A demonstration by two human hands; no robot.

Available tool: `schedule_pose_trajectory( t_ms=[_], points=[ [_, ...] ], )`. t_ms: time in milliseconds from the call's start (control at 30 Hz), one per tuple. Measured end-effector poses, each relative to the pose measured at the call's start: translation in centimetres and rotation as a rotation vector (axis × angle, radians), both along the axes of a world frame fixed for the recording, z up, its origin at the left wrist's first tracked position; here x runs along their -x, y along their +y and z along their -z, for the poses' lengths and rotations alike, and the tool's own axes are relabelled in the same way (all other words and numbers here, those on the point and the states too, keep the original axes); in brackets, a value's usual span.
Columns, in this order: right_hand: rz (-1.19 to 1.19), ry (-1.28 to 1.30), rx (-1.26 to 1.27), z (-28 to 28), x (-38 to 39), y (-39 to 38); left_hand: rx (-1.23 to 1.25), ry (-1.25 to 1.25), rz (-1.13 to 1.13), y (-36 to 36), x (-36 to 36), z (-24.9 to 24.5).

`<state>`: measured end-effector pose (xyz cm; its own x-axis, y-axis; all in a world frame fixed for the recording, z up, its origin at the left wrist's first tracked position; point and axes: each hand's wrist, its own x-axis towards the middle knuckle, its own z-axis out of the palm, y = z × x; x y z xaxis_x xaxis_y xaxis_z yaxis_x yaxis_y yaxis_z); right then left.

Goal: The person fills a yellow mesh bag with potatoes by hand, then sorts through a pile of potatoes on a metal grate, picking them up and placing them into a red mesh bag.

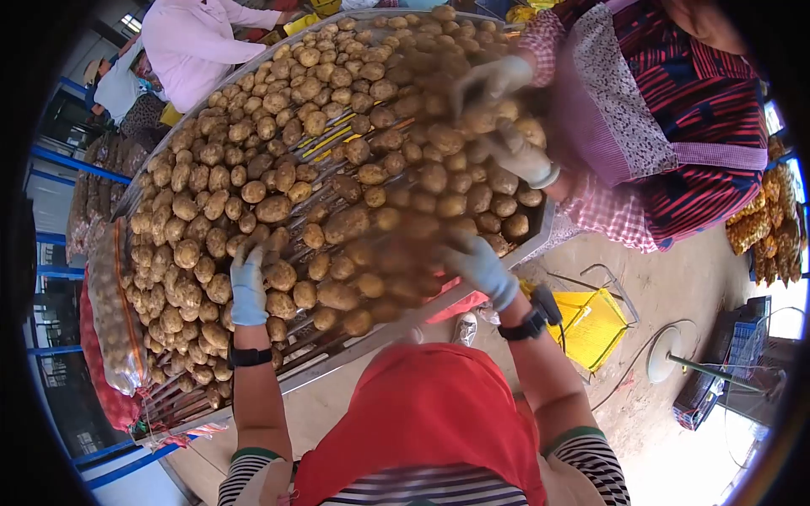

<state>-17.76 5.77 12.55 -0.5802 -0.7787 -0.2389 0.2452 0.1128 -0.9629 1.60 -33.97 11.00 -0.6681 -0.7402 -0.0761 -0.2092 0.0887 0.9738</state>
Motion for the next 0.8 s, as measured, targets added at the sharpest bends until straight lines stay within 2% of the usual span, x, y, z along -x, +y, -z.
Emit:
schedule_pose_trajectory(
  t_ms=[33, 67, 100, 133, 167, 233, 267, 333, 367, 433, 467, 500, 533, 567, 633, 667, 733, 800],
  points=[
    [0.003, 0.281, -0.008, -0.3, 0.1, -4.6, 0.057, -0.067, 0.021, 0.9, -2.1, 1.0],
    [-0.114, 0.531, -0.167, -1.5, 0.2, -8.7, 0.015, -0.046, 0.013, 2.8, -3.8, 1.5],
    [-0.228, 0.782, -0.325, -2.7, 0.1, -12.3, -0.037, -0.118, -0.043, 5.8, -4.0, -0.6],
    [-0.281, 0.917, -0.381, -0.3, 0.1, -15.8, 0.164, -0.197, -0.006, 7.5, -4.5, -0.7],
    [-0.332, 1.052, -0.436, 2.1, -0.2, -18.6, 0.353, -0.26, -0.004, 7.4, -6.7, 3.1],
    [-0.452, 0.981, -0.627, 1.1, -1.2, -21.3, 0.335, -0.554, 0.118, 10.7, -6.7, -0.1],
    [-0.494, 0.942, -0.734, 0.7, -1.0, -21.7, 0.404, -0.538, 0.138, 12.2, -7.1, -0.5],
    [-0.46, 0.972, -0.693, 0.8, -0.5, -21.7, 0.546, -0.486, 0.181, 14.8, -7.6, -0.7],
    [-0.445, 0.982, -0.67, 0.9, -0.5, -21.1, 0.55, -0.549, 0.239, 15.7, -7.0, -1.0],
    [-0.249, 0.87, -0.533, 0.7, 0.1, -19.4, 0.569, -0.682, 0.338, 16.9, -6.0, -1.4],
    [-0.154, 0.81, -0.456, 0.5, 0.3, -18.7, 0.508, -0.642, 0.356, 17.0, -5.5, -1.6],
    [0.046, 0.689, -0.196, 1.7, 1.0, -18.3, 0.447, -0.602, 0.372, 17.0, -4.9, -1.7],
    [0.093, 0.232, 0.02, 2.3, 1.5, -17.5, 0.386, -0.568, 0.388, 17.1, -4.5, -1.8],
    [0.133, -0.226, 0.237, 1.4, 1.7, -16.4, 0.462, -0.51, 0.391, 17.0, -4.3, -0.5],
    [0.182, -0.576, 0.527, 1.2, 2.1, -14.1, 0.614, -0.387, 0.401, 16.6, -3.8, 3.2],
    [0.202, -0.752, 0.661, 1.0, 2.3, -13.0, 0.548, -0.371, 0.367, 16.2, -2.8, 3.0],
    [0.232, -0.94, 0.865, -1.5, 1.1, -10.6, 0.41, -0.343, 0.298, 15.5, 1.1, 2.3],
    [0.225, -0.926, 1.007, -1.3, 0.4, -8.9, 0.529, -0.262, 0.24, 15.5, 4.5, -0.2]
  ],
)
